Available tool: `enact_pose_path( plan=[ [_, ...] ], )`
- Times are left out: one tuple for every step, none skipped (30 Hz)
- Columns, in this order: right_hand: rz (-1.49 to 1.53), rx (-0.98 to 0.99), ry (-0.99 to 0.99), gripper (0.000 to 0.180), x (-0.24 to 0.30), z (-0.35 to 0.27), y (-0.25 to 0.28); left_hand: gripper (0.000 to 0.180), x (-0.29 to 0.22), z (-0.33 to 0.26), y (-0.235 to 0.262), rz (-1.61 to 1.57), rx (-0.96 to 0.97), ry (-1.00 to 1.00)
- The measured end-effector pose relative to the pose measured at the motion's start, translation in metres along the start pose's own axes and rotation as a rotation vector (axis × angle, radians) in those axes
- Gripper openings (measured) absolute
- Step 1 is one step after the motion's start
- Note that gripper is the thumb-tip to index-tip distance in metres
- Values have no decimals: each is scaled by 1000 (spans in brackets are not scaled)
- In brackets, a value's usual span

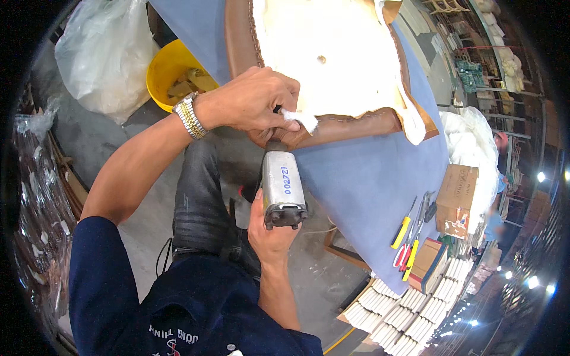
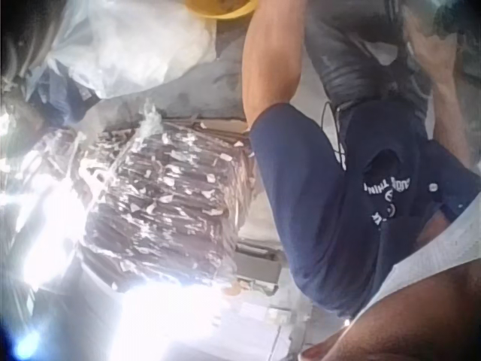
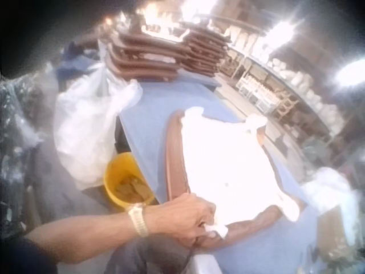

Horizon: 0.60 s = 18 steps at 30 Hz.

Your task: The person staples white fabric onto a brown upholstered frame using a pneumatic staple gun, then trims excess fabric with a yellow utility knife. They repeatedly pull and smooth the fabric, rotate the frame, and continue stapling along the edges. The finished piece is placed on a stack of similar items.

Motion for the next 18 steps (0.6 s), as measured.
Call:
enact_pose_path(
  plan=[
    [-50,-8,29,37,4,1,2,33,-1,1,-2,-13,2,-7],
    [-40,-16,33,36,8,6,1,32,0,1,-1,-3,0,-7],
    [-54,-17,56,35,10,11,0,32,1,0,-1,6,-1,-7],
    [-67,-19,77,34,12,15,-2,32,2,0,0,14,-25,-10],
    [-102,-14,116,34,12,20,-3,31,5,0,1,21,-48,-14],
    [-101,-5,90,34,11,24,-3,31,7,0,2,30,-72,-17],
    [-114,7,59,35,13,27,-2,30,7,0,3,28,-80,-12],
    [-88,15,-42,35,11,28,-1,30,8,1,3,29,-80,-11],
    [-60,22,-142,36,7,28,0,30,8,2,3,31,-80,-8],
    [-80,13,-108,35,8,28,4,29,9,2,2,16,-72,3],
    [-100,3,-73,33,7,31,7,29,10,3,1,2,-66,14],
    [-120,-6,-37,32,7,32,9,29,11,4,0,-12,-59,26],
    [-119,11,5,34,5,30,9,29,11,4,0,-18,-68,23],
    [-118,26,49,36,1,28,8,29,12,4,-1,-22,-78,19],
    [-127,30,37,37,0,26,8,29,12,4,-2,-27,-88,14],
    [-137,34,27,39,-1,25,9,29,12,5,-1,-16,-81,13],
    [-146,40,14,40,-3,22,9,29,10,5,-1,-11,-72,16],
    [-139,31,9,41,0,23,8,29,9,5,0,-6,-62,18]
  ],
)
Point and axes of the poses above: each hand's wrist, its own z-axis towards the middle knuckle, its own y-axis out of the back of the hand, x = y × z, the point moved 7 cm from there along z, towards the middle knuckle, and after that the axes turned 6 degrees about -x, right-handed, at the moved point
